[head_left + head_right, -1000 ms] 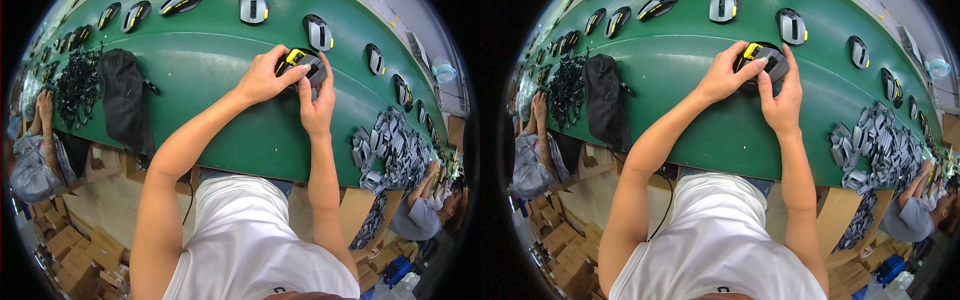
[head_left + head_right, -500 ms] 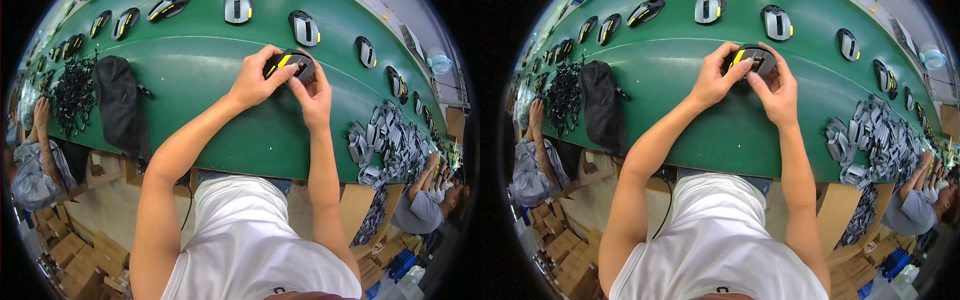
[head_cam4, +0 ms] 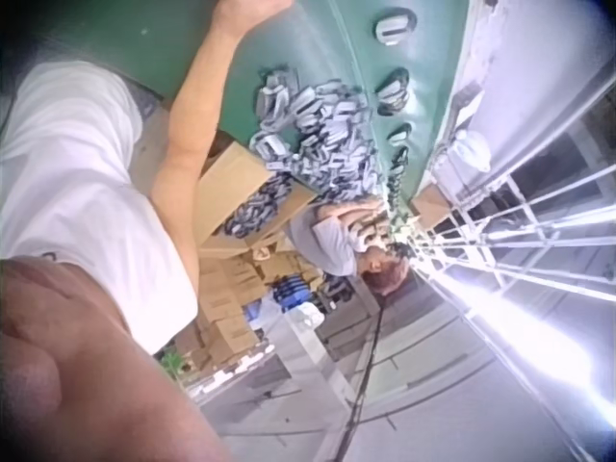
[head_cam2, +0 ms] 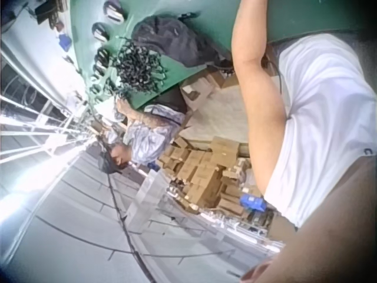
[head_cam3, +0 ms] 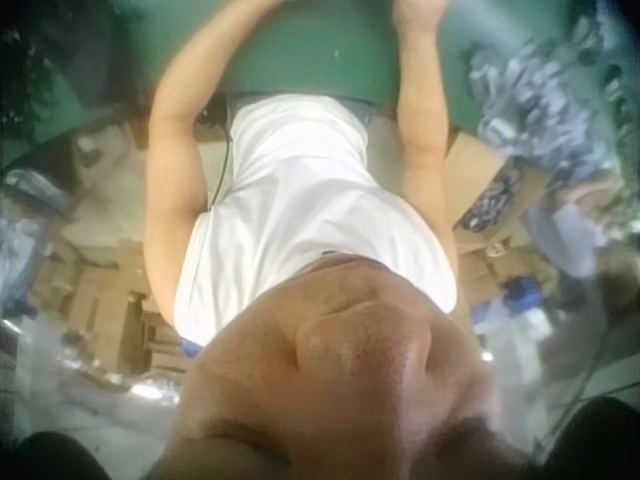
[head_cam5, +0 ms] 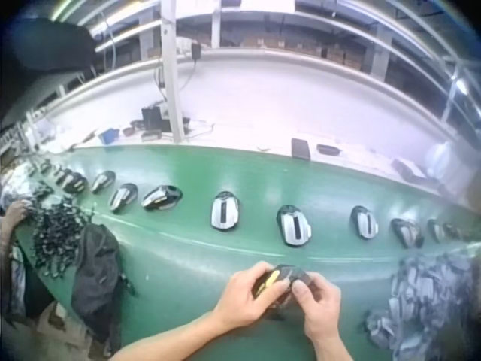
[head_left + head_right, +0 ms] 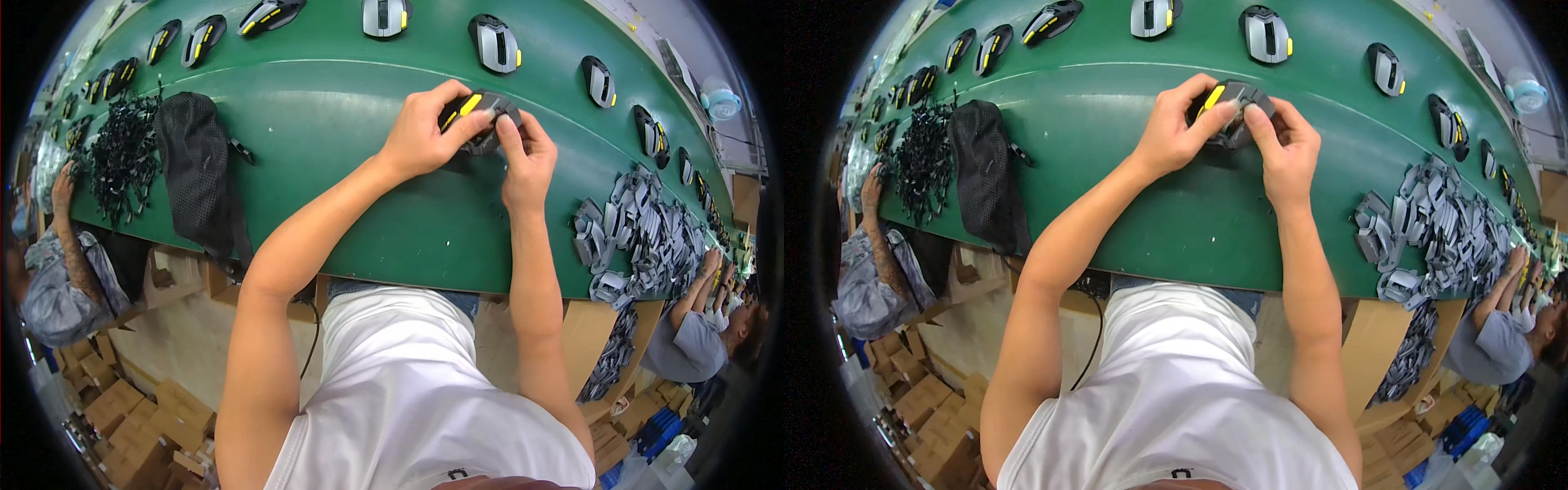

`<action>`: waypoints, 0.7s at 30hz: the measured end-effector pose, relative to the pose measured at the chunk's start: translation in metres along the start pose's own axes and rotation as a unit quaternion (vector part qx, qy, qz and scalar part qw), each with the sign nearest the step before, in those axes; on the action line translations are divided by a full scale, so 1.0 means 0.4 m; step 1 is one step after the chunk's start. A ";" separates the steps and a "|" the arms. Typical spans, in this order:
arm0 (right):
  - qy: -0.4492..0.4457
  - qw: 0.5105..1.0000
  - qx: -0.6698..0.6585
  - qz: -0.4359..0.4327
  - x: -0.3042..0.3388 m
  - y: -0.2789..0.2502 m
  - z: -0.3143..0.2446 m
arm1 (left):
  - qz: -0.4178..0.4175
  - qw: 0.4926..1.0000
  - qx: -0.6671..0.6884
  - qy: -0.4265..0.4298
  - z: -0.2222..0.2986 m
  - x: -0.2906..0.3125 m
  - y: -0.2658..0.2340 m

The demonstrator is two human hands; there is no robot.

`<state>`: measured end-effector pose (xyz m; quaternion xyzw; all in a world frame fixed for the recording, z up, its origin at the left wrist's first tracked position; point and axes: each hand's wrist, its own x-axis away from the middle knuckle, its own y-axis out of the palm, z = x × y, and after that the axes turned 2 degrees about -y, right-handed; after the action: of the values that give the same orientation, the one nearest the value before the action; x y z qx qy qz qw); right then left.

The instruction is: The person assembles computer mouse components by picking up plastic covers from a pile, fitting small plastic inserts into them, and snapping the assembled covers onto mouse bases along the conveyor line by hand.

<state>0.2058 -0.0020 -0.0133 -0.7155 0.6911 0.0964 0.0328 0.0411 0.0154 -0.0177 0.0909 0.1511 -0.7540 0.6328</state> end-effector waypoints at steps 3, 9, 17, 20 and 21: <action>0.021 0.994 -0.106 -0.011 0.004 0.013 -0.006 | 0.035 0.986 0.145 -0.069 -0.006 0.007 0.021; 0.034 0.997 -0.070 -0.018 0.001 0.000 -0.016 | -0.002 0.998 -0.064 -0.012 0.012 0.012 0.004; -0.018 0.999 0.040 0.011 0.008 0.017 -0.023 | 0.023 0.981 0.184 -0.057 -0.025 -0.008 0.004; -0.306 0.876 0.369 -0.060 -0.005 0.016 -0.038 | 0.058 0.969 0.208 -0.117 -0.036 -0.036 -0.022; -0.304 0.876 0.369 -0.061 -0.002 0.018 -0.043 | 0.059 0.969 0.208 -0.119 -0.022 -0.038 -0.033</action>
<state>0.2002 -0.0046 0.0044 -0.6277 0.5877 0.0453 0.5085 0.0304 0.0345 -0.0196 0.1388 -0.0914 -0.7357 0.6567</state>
